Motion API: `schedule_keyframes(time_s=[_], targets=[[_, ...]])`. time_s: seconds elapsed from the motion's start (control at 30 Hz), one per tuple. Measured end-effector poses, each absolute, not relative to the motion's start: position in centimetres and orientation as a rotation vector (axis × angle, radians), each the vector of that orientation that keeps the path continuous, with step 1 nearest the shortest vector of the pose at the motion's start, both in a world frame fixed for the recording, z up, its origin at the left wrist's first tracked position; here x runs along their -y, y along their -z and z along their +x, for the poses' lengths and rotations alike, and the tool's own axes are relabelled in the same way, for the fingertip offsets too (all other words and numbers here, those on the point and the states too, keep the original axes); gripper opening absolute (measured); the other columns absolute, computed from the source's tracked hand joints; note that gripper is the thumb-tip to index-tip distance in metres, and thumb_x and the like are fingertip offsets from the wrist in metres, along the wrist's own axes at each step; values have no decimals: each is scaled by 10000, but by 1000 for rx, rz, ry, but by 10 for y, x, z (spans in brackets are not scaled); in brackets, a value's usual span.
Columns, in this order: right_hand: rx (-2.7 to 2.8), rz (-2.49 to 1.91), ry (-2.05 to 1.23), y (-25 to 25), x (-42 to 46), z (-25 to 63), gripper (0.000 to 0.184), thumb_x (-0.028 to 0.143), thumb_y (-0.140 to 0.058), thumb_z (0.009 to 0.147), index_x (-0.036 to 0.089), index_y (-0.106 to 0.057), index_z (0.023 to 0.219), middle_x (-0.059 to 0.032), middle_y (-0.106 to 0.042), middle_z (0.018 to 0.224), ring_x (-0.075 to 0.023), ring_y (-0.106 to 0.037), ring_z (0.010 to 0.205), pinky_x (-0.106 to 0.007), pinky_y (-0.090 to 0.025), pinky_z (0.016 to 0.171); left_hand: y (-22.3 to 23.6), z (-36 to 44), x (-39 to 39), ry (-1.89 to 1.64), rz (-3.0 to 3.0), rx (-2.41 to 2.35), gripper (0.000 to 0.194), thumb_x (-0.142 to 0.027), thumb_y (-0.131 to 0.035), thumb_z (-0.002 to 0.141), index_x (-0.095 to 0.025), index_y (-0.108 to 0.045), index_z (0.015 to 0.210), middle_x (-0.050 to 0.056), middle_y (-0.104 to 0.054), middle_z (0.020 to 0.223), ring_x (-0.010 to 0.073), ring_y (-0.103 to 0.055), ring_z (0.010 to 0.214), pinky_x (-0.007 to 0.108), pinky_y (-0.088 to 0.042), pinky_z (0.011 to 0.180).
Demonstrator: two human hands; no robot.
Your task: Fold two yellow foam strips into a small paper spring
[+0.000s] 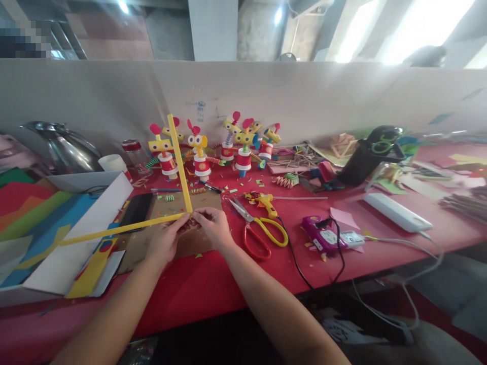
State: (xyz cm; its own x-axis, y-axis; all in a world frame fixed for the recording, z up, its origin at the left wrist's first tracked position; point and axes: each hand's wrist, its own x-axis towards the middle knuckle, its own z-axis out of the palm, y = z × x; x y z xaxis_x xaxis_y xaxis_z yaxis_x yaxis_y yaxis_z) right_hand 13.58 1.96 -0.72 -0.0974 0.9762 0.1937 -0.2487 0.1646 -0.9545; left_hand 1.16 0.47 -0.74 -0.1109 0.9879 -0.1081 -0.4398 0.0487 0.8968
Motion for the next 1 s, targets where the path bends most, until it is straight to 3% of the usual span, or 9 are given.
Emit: schedule_keyframes(time_s=[0.47, 0.6, 0.8, 1.0], targets=[[1125, -877, -1317, 2, -15, 133, 199, 345, -702, 688, 151, -685, 723, 4, -630, 583, -101, -547, 533, -226, -429, 547, 18, 5, -7, -1421, 899, -1141, 330, -407, -767, 609, -140, -737, 799, 51, -715, 684, 190, -645, 658, 305, -465, 684], [1033, -870, -1339, 2, -17, 134, 179, 326, -722, 654, 156, -680, 692, 19, -616, 550, -90, -524, 506, -224, -410, 536, 15, 3, -7, -1332, 903, -1012, 329, -346, -794, 582, -153, -740, 843, 51, -727, 747, 189, -649, 692, 299, -461, 701], [963, -873, -1396, 7, -21, 134, 163, 295, -738, 625, 153, -686, 683, 23, -612, 568, -77, -511, 505, -218, -389, 530, 8, 3, -9, -1323, 669, -928, 243, -200, -817, 526, -130, -720, 737, 31, -696, 652, 112, -593, 588, 212, -434, 563], [988, -885, -1362, 12, -20, 131, 158, 299, -730, 634, 156, -685, 684, 21, -619, 580, -81, -515, 509, -216, -389, 520, 12, 5, -11, -1312, 541, -961, 196, -118, -797, 522, -122, -706, 696, 22, -676, 619, 91, -580, 573, 196, -445, 567]])
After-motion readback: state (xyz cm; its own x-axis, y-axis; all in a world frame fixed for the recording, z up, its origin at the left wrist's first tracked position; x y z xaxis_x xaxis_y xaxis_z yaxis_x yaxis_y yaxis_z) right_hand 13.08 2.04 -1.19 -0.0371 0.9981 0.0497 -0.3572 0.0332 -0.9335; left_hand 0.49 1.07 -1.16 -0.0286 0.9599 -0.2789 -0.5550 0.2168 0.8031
